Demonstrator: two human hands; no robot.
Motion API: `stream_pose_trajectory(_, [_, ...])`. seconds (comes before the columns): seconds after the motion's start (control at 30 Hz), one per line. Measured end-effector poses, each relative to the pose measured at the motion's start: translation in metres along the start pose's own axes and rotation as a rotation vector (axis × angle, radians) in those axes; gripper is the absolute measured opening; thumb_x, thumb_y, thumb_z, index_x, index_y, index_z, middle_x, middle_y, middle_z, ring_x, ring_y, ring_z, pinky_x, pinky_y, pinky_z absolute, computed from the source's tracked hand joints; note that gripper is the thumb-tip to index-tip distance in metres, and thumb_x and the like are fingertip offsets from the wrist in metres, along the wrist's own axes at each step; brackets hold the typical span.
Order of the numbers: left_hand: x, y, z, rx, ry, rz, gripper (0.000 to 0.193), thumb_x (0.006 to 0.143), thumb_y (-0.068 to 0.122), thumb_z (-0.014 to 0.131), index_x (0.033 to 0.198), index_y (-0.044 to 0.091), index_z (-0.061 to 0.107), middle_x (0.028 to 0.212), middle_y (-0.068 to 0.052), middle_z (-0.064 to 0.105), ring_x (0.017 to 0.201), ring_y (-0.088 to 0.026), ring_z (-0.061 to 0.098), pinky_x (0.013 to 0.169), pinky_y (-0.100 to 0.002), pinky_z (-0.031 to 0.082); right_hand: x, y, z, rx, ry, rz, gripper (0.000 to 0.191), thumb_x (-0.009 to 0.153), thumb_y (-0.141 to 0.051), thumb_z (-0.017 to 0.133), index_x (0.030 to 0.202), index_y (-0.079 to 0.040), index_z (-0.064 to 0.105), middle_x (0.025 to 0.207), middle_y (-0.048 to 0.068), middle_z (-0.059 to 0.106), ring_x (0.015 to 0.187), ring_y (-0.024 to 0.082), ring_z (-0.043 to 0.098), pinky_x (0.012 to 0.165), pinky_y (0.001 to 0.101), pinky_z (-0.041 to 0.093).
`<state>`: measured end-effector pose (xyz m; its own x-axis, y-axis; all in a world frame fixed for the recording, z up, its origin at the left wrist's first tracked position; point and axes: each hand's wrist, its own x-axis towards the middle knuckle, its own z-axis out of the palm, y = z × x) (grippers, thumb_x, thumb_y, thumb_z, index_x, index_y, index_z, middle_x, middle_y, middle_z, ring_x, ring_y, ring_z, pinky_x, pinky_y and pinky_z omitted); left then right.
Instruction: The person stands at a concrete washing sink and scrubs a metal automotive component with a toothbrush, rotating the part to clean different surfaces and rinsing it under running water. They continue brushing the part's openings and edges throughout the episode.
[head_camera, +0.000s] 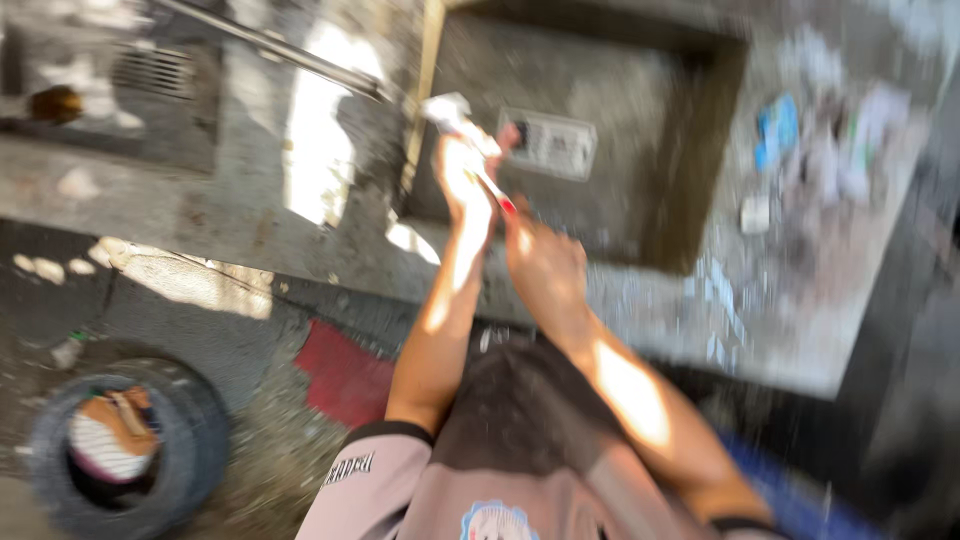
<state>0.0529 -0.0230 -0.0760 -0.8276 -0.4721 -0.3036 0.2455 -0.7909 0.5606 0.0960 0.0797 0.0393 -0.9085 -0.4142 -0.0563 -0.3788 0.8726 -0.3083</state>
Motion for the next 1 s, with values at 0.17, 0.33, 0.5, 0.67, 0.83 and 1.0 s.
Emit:
stream_pose_trajectory(0.17, [0.034,0.023,0.021,-0.153,-0.032,0.087,0.014,0.102,0.014,0.055,0.093,0.004,0.051,0.079,-0.002,0.05,0.066,-0.013,0.057,0.087,-0.052,0.067,0.029,-0.016,-0.002,0.052,0.072,-0.092,0.029,0.105,-0.025,0.05,0.102,-0.007,0.072,0.076,0.021,0.072,0.069,0.041,0.071,0.058,0.0521,0.055])
stream_pose_trajectory(0.33, [0.072,0.055,0.025,-0.052,0.025,0.075,0.013,0.102,0.017,0.059,0.1,0.006,0.052,0.077,-0.001,0.049,0.063,-0.012,0.054,0.073,-0.044,0.06,0.05,-0.025,0.023,0.01,0.074,-0.12,0.026,0.095,-0.024,0.055,0.1,-0.012,0.077,0.074,0.023,0.072,0.068,0.044,0.071,0.06,0.0536,0.054])
stream_pose_trajectory(0.5, [0.066,0.064,0.023,0.024,0.066,-0.001,0.019,0.101,0.019,0.057,0.105,0.002,0.05,0.078,-0.002,0.049,0.064,-0.015,0.06,0.066,-0.041,0.06,0.056,-0.037,0.045,-0.313,-0.05,0.046,0.03,0.109,-0.03,0.048,0.106,-0.015,0.074,0.086,0.018,0.075,0.082,0.038,0.075,0.073,0.0494,0.061])
stream_pose_trajectory(0.67, [0.051,0.079,0.035,0.128,0.11,-0.148,0.026,0.1,0.021,0.055,0.11,-0.002,0.049,0.078,-0.003,0.049,0.065,-0.018,0.066,0.059,-0.037,0.059,0.062,-0.031,0.058,-0.09,0.065,0.112,0.03,0.107,-0.03,0.052,0.108,-0.013,0.077,0.09,0.023,0.074,0.088,0.044,0.072,0.078,0.0537,0.058])
stream_pose_trajectory(0.83, [0.034,0.079,0.049,0.205,0.103,-0.172,0.021,0.094,0.018,0.054,0.106,0.001,0.054,0.08,-0.007,0.057,0.064,-0.017,0.064,0.063,-0.035,0.063,0.049,-0.004,0.073,-0.135,0.056,0.16,0.035,0.106,-0.036,0.049,0.105,-0.011,0.074,0.09,0.021,0.075,0.087,0.042,0.073,0.078,0.0534,0.058])
stream_pose_trajectory(1.0, [0.028,0.062,0.052,0.211,0.072,-0.163,0.021,0.094,0.022,0.058,0.097,0.002,0.055,0.078,-0.007,0.059,0.061,-0.018,0.064,0.056,-0.031,0.052,0.036,-0.003,0.07,-0.128,0.052,0.229,0.037,0.104,-0.037,0.048,0.101,-0.012,0.075,0.081,0.023,0.073,0.079,0.045,0.072,0.072,0.0572,0.057])
